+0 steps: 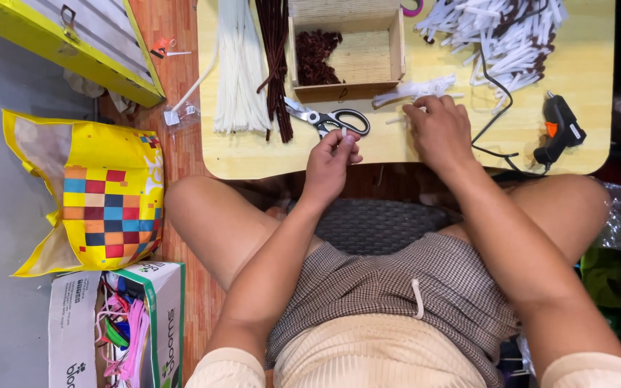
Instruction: Cutting white decorative sticks with scissors and assembling them into bundles using a hot glue gun.
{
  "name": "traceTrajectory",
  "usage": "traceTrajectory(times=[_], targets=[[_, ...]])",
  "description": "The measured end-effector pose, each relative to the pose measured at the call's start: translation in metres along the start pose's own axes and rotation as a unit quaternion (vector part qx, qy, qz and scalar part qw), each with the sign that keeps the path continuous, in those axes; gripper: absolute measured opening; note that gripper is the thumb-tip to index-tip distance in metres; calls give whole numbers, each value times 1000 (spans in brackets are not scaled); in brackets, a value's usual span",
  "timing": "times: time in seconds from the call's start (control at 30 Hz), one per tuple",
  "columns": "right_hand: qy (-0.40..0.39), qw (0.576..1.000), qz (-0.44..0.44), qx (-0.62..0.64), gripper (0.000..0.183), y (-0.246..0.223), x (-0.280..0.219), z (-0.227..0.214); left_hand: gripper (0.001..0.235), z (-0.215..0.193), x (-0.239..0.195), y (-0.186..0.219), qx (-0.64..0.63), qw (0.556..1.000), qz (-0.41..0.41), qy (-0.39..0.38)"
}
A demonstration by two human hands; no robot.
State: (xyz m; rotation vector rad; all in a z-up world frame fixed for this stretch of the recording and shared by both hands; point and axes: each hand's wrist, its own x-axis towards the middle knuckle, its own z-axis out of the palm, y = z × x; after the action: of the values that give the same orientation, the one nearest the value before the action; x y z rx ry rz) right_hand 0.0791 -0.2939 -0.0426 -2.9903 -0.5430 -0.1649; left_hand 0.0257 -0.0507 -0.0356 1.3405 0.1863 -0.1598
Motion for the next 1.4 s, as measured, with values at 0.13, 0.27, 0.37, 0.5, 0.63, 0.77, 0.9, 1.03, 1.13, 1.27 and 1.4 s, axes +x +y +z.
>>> traceTrajectory(times=[0.13, 0.27, 0.37, 0.5, 0.63, 0.77, 0.9, 1.03, 1.13, 1.27, 1.4], targets=[[-12, 997, -35, -63, 15, 12, 12, 11, 22, -6, -1, 14, 28, 1000, 6, 0], [-22, 999, -32, 3, 13, 10, 9, 6, 18, -9, 6, 2, 61, 998, 15, -16], [20, 978, 31, 203, 10, -12, 4, -16, 10, -4, 7, 6, 140, 983, 122, 1], [47, 899, 144, 411, 11, -44, -2, -39, 8, 6, 7, 16, 219, 916, 331, 53], [42, 880, 148, 450, 13, -59, -5, -31, 16, 4, 16, 4, 244, 882, 398, 68], [16, 844, 164, 510, 12, -70, -9, -34, 16, 0, 18, 2, 316, 834, 450, 56], [-1, 782, 204, 589, 9, -78, -15, -42, 13, -3, 16, 4, 342, 815, 463, 67], [3, 731, 227, 644, 9, -96, -19, -42, 12, 5, 11, 12, 294, 846, 438, 81], [12, 660, 245, 710, 9, -108, -23, -36, 7, 11, 2, 15, 205, 906, 359, 86], [100, 700, 249, 662, 12, -116, -25, -48, 14, 20, -18, 37, 10, 987, 155, 31], [121, 751, 251, 599, 13, -118, -30, -51, 19, 26, -23, 32, -73, 995, 64, 20]])
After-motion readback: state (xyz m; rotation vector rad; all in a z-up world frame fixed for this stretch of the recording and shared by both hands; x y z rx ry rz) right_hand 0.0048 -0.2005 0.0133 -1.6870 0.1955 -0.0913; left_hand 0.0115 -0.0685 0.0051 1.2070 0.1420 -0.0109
